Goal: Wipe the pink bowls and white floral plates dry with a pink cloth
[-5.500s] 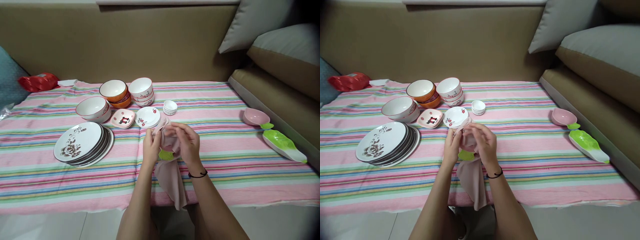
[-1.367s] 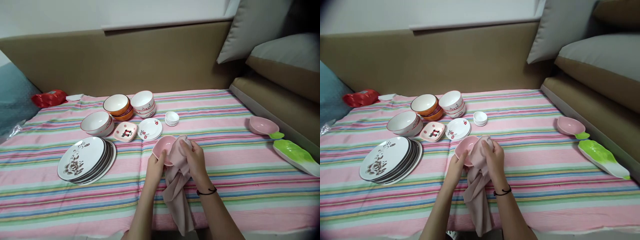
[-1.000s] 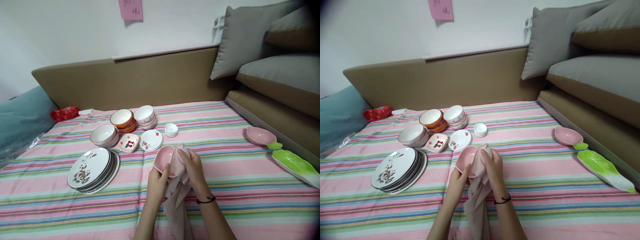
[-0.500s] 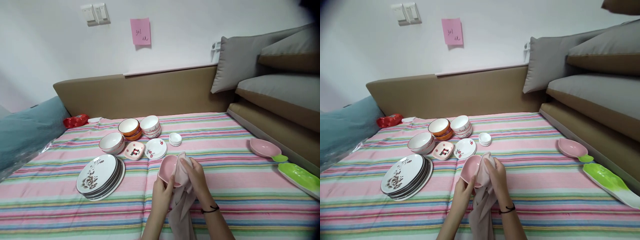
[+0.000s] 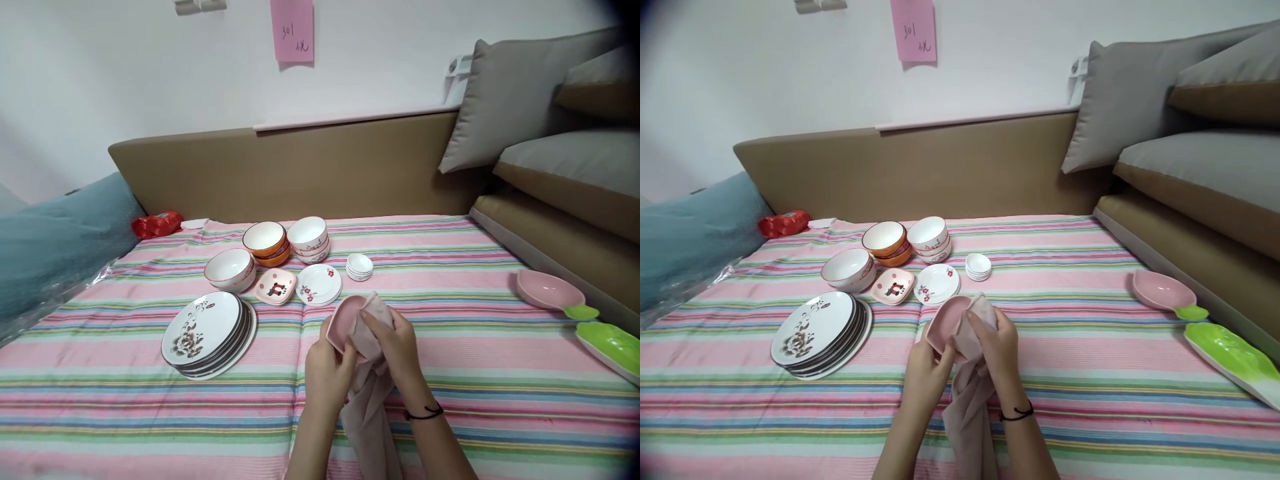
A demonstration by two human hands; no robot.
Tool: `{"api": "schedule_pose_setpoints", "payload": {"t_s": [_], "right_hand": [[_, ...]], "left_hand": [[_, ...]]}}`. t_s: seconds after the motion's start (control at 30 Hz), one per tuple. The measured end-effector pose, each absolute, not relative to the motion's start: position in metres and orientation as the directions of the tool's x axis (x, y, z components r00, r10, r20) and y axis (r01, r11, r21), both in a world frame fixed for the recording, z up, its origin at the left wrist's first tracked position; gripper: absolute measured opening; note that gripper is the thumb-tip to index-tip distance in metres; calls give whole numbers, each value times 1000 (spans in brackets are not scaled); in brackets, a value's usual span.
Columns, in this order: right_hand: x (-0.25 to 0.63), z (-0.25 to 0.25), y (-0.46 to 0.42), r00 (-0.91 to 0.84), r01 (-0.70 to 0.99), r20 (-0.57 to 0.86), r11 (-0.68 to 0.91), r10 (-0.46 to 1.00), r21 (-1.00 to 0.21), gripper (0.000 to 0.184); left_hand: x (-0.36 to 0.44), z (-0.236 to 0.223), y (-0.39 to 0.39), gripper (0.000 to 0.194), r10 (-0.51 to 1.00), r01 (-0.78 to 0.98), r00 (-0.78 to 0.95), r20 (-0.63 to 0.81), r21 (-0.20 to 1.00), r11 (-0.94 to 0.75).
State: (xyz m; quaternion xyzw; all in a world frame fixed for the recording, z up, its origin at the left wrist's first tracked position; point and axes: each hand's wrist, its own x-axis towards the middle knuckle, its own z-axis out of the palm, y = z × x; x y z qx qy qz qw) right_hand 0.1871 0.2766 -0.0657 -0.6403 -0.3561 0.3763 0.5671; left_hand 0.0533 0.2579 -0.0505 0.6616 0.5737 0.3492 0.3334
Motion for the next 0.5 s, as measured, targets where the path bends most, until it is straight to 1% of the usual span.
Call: {"api": "schedule_pose_setpoints", "payload": {"t_s": [0.1,0.27,0.37,0.5], "right_hand": [[185,-66,274,464,38,-57,-84,884,-996,40],[182,-70,273,534,47,-4,-34,845,-998,53],[180,-72,272,545,46,13,-15,838,-999,51],[180,-71,270,458,65,53,26,887,-998,43]], "left_hand": [[47,-48,259,20,992,521,91,84,845,-119],[37,-49,264,17,995,502,73,65,860,-93],[36,-50,267,15,999,502,29,42,863,-51],[39,-49,270,12,1000,493,20,-7,870,-4]]}}
